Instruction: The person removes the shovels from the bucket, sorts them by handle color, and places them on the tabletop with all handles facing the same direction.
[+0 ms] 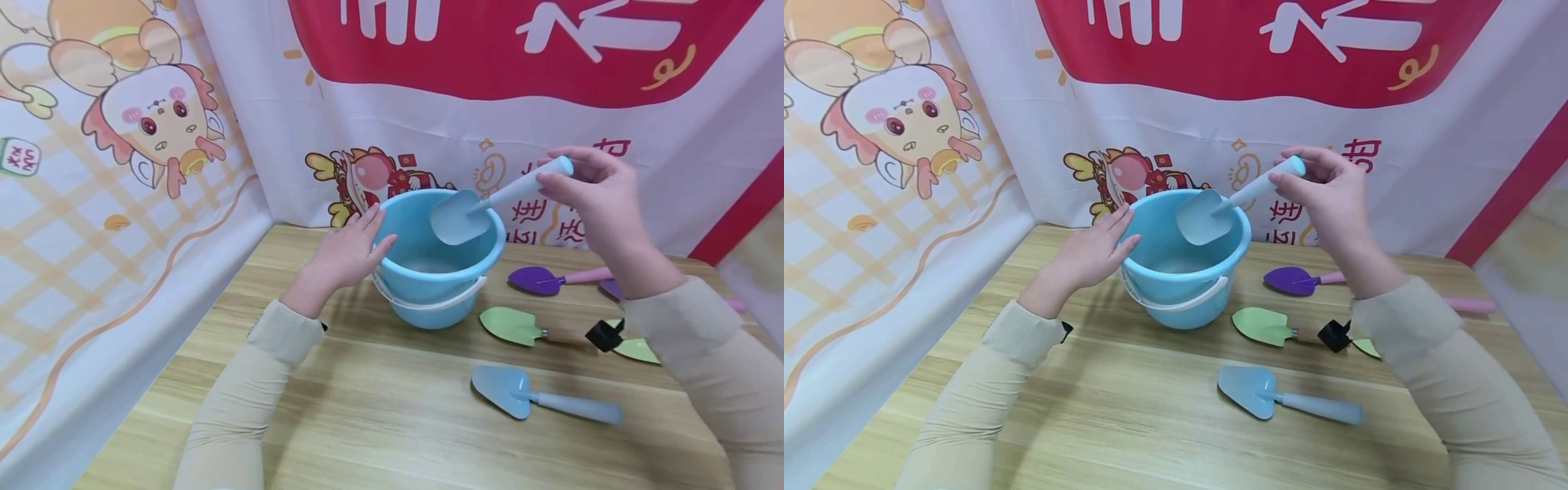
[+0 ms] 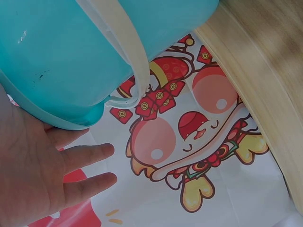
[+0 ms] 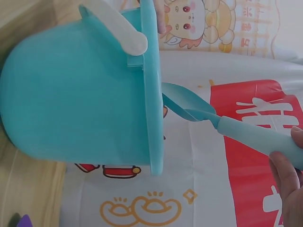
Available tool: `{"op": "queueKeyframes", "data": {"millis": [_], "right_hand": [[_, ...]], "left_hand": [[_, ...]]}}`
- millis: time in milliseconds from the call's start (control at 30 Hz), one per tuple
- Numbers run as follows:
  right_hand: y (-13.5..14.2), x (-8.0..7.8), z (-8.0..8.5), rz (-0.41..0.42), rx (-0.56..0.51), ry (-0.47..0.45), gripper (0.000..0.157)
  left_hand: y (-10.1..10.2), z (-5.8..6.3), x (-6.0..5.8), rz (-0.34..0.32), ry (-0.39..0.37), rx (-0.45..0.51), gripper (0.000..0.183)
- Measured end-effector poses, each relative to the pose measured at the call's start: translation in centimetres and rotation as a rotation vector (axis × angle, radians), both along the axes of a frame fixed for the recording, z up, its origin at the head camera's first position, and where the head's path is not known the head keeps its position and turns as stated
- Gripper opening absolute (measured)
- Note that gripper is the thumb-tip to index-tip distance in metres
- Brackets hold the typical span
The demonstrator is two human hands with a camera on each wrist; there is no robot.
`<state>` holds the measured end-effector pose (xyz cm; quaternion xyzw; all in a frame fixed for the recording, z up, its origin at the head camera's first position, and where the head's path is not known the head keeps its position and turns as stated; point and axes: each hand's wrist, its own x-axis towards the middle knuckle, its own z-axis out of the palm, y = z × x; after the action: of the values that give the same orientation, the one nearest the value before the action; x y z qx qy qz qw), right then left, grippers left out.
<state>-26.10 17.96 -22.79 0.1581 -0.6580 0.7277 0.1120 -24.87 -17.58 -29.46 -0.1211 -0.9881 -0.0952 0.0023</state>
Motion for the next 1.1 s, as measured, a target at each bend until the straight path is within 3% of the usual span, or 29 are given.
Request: {"op": "queueKeyframes", "data": {"millis": [300,533,900,1100], "right_hand": [[1.3,1.5,0.7,0.053,-0.199,0.002,0.032],[3.1,2.6,1.1,0.060,-0.277,-0.059,0.036],[5.8,4.7,0.1,-0.010,-0.323,-0.034,0.035],[7.5,5.9,-1.0,-0.054,-0.286,-0.022,0.035]], "left_hand": [[-0.1,0.1,0.0,-0.005,0.007,-0.003,0.077],[-0.1,0.2,-0.1,-0.007,0.011,-0.015,0.077],[-0.1,0.1,-0.1,-0.018,0.002,-0.013,0.077],[0.0,0.1,-0.2,-0.015,0.004,-0.017,0.077]]}}
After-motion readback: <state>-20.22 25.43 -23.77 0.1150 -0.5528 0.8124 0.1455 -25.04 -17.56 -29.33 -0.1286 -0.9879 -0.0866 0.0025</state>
